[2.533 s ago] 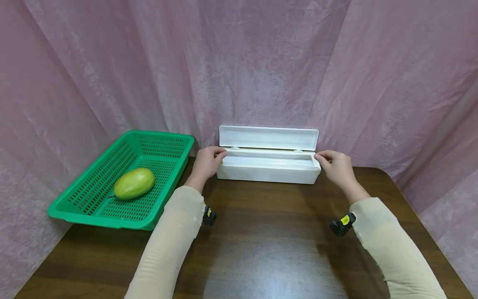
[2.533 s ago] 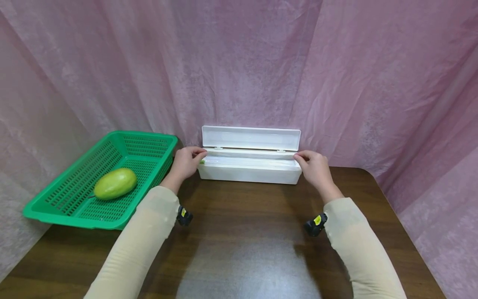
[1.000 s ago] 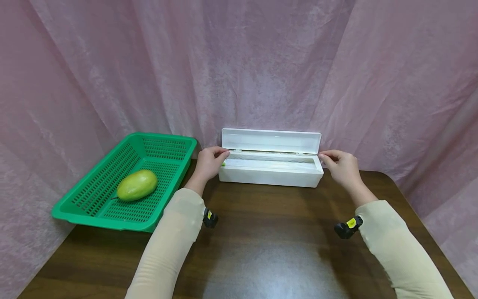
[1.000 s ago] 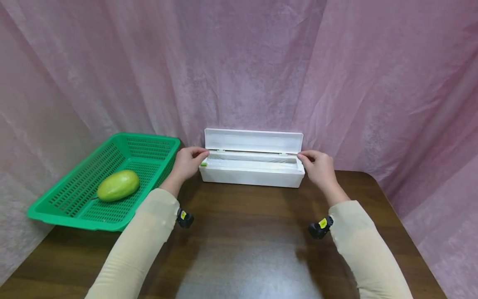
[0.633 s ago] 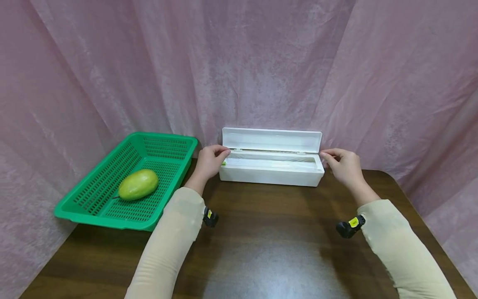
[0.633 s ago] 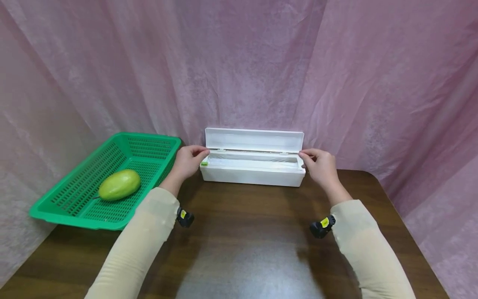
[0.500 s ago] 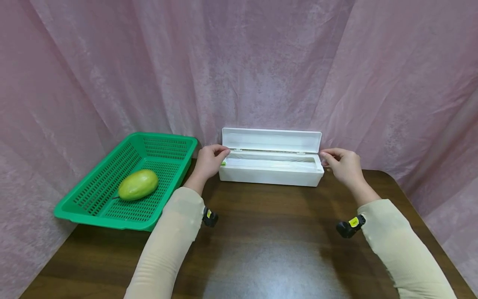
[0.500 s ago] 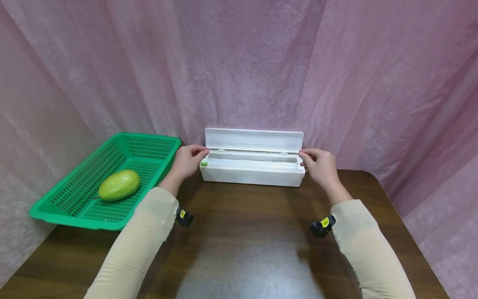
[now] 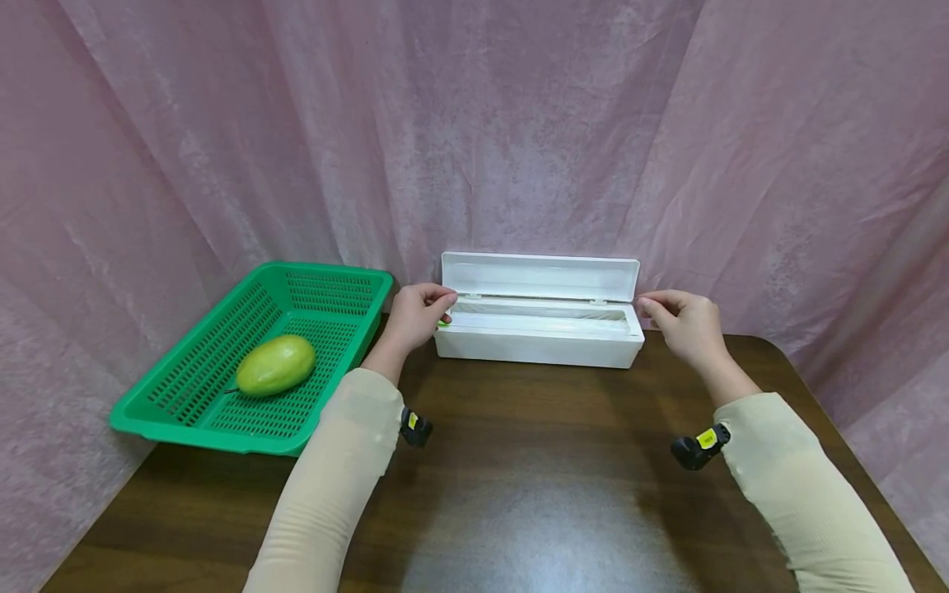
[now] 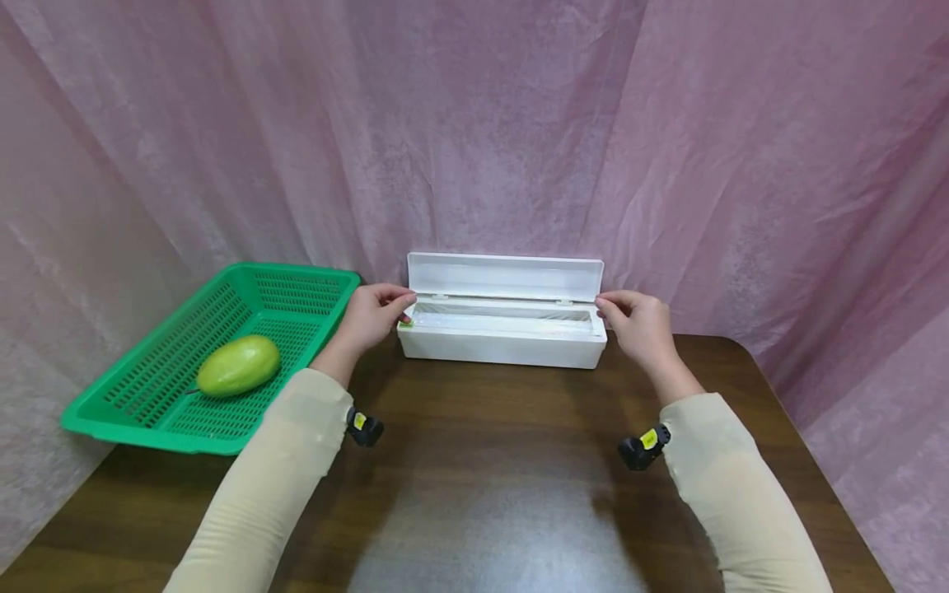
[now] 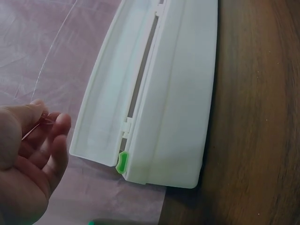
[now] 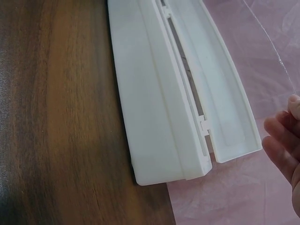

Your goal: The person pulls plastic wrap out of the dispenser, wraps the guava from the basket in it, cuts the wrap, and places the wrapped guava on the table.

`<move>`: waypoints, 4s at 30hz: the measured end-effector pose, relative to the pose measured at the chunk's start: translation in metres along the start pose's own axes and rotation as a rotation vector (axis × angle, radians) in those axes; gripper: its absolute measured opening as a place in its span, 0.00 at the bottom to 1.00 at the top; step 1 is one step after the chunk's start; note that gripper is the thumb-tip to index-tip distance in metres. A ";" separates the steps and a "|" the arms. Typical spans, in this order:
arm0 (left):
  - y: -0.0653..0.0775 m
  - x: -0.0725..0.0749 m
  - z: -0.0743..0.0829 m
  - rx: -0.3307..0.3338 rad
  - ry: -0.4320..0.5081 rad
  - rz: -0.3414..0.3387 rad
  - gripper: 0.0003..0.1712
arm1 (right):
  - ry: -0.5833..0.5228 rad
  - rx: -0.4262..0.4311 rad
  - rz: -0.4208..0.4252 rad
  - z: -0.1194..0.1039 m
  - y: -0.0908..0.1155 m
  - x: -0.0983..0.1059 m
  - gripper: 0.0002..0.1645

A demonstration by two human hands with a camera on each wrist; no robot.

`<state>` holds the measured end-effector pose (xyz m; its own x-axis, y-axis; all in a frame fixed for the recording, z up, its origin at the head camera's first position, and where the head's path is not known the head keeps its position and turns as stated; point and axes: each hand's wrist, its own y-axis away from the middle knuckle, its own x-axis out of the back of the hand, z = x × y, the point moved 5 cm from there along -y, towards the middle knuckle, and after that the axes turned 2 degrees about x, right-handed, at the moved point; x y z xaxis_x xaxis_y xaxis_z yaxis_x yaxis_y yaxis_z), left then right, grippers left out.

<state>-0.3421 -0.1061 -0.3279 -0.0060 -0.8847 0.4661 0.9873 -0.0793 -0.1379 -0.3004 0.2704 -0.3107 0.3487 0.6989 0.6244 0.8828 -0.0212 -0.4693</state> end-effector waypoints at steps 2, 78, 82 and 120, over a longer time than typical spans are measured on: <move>-0.001 -0.001 -0.001 0.000 0.024 -0.002 0.14 | -0.001 -0.004 -0.006 -0.001 0.000 0.001 0.15; 0.005 0.010 0.028 -0.087 -0.089 0.066 0.15 | -0.008 0.030 0.024 -0.013 -0.001 0.017 0.15; 0.005 0.010 0.029 -0.085 -0.093 0.065 0.15 | -0.009 0.030 0.027 -0.012 -0.001 0.017 0.14; 0.012 0.017 0.041 -0.107 -0.077 0.071 0.15 | 0.039 0.070 0.059 -0.018 -0.002 0.029 0.15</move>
<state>-0.3242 -0.1028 -0.2857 0.0793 -0.8523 0.5170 0.9622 -0.0701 -0.2632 -0.2866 0.2775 -0.2804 0.4123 0.6698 0.6176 0.8368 -0.0104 -0.5473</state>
